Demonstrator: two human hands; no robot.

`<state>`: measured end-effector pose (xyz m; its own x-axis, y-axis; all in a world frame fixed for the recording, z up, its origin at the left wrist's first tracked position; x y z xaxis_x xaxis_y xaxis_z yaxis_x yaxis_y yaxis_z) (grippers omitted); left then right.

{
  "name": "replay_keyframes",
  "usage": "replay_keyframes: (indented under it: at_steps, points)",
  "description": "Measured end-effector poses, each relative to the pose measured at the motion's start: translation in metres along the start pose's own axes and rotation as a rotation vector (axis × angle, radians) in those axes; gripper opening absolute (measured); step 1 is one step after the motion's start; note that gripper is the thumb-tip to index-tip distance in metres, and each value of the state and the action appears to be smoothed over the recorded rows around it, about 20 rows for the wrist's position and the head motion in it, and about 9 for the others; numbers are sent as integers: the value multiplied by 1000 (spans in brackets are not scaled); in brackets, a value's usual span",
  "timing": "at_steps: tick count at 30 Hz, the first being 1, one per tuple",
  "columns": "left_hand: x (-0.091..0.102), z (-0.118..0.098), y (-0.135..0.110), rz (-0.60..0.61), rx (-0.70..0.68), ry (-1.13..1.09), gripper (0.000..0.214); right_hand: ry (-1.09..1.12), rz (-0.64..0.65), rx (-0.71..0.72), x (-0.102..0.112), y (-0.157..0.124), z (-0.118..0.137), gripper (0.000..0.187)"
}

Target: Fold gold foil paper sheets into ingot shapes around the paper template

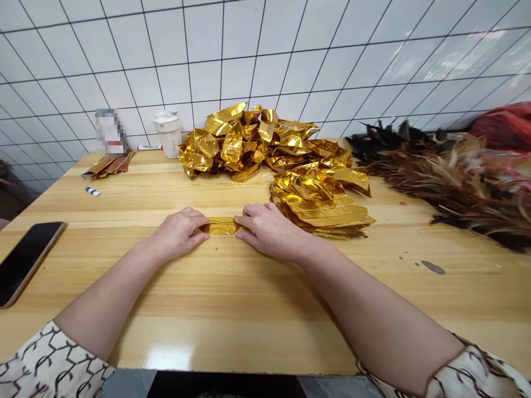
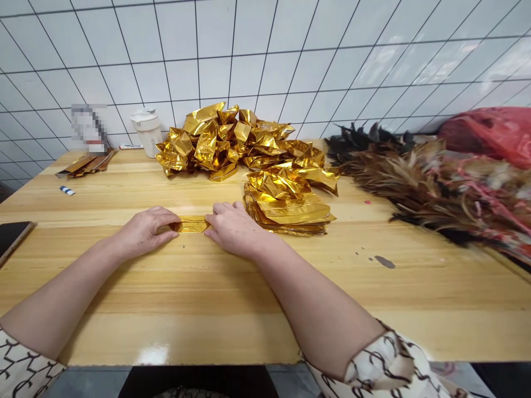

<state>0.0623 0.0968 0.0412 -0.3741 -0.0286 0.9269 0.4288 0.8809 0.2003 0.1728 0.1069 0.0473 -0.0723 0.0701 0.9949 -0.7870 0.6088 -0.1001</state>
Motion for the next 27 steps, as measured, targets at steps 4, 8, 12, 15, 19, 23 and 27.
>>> replay_keyframes:
  at_steps: [4,8,12,15,19,23,27]
  points:
    - [2,5,0,27,18,20,13,-14,4,-4,1,-3,-4,28]
    - [2,6,0,31,1,66,15,-30,-9,-1,2,-4,-4,27]
    - [1,4,0,24,-33,139,16,-95,-52,12,4,-2,1,27]
    - [-1,0,0,33,-51,192,16,-148,-94,31,5,0,5,28]
    - [-2,-1,0,37,-43,221,16,-217,-107,62,4,3,7,28]
    - [-1,-1,-1,18,-38,209,13,-285,-113,97,1,7,11,28]
    - [-3,-3,0,22,-39,259,14,-306,-99,124,-3,10,13,29]
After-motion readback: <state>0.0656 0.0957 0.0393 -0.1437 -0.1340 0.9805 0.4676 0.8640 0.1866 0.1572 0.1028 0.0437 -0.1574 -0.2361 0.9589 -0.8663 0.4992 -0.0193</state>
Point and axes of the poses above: each hand's wrist, its own y-axis towards the middle knuckle, its own x-axis out of the back of the hand, z = x × y, the point moved 9 cm from there along y, towards the middle knuckle, and after that the axes turned 11 degrees about x, right-handed, at the moved point
